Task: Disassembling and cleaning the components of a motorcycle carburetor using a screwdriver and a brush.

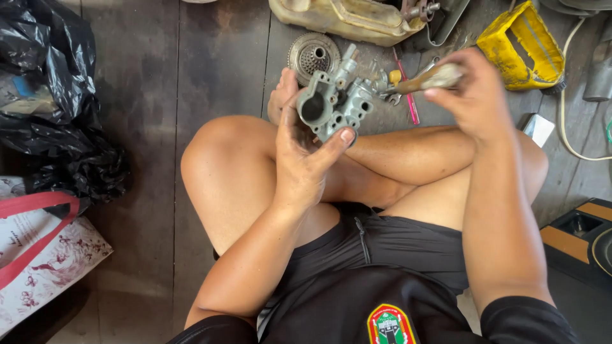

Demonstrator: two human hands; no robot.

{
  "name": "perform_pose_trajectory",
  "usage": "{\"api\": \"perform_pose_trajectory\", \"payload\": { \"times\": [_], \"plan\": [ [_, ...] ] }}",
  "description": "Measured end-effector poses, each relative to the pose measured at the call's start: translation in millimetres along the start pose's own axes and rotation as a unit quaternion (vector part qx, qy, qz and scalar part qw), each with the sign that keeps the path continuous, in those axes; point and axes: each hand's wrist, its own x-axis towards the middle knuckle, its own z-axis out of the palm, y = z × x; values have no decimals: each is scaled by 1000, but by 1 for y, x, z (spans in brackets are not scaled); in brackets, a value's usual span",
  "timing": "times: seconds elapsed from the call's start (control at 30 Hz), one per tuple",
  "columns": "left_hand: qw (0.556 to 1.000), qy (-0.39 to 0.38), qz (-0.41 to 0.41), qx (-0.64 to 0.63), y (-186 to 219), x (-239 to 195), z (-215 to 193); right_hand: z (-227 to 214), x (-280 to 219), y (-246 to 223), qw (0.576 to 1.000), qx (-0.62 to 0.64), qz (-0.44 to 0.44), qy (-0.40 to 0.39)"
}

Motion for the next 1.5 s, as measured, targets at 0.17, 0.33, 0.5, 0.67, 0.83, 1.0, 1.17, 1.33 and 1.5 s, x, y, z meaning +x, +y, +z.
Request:
{"api": "perform_pose_trajectory", "payload": {
  "times": [0.17, 0.33, 0.5, 0.67, 0.83, 1.0, 1.17, 1.33, 1.5],
  "plan": [
    [992, -32, -74, -92, 11, -7, 12, 2, -58, -64, 980, 25, -112, 163],
    [996, -48, -58, -49, 4, -14, 19, 16, -134, -74, 925, 69, -202, 313],
    [996, -75, -41, 2, 13, -19, 22, 49, -122, -116, 912, -9, -364, 192],
    [995, -79, -53, 1, 20, -19, 21, 62, -120, -133, 917, -104, -347, 166],
    [994, -85, -64, -21, 22, -18, 21, 64, -122, -134, 921, -115, -325, 180],
    [994, -94, -58, -1, 22, -16, 20, 51, -112, -140, 907, -145, -384, 95],
    [993, -111, -49, 16, 26, -14, 17, 46, -115, -152, 909, -171, -377, 56],
    [991, -117, -33, 48, 23, -13, 16, 34, -120, -164, 899, -235, -370, 4],
    [991, -124, -37, 39, 22, -13, 15, 26, -116, -174, 894, -243, -373, -59]
  ]
}}
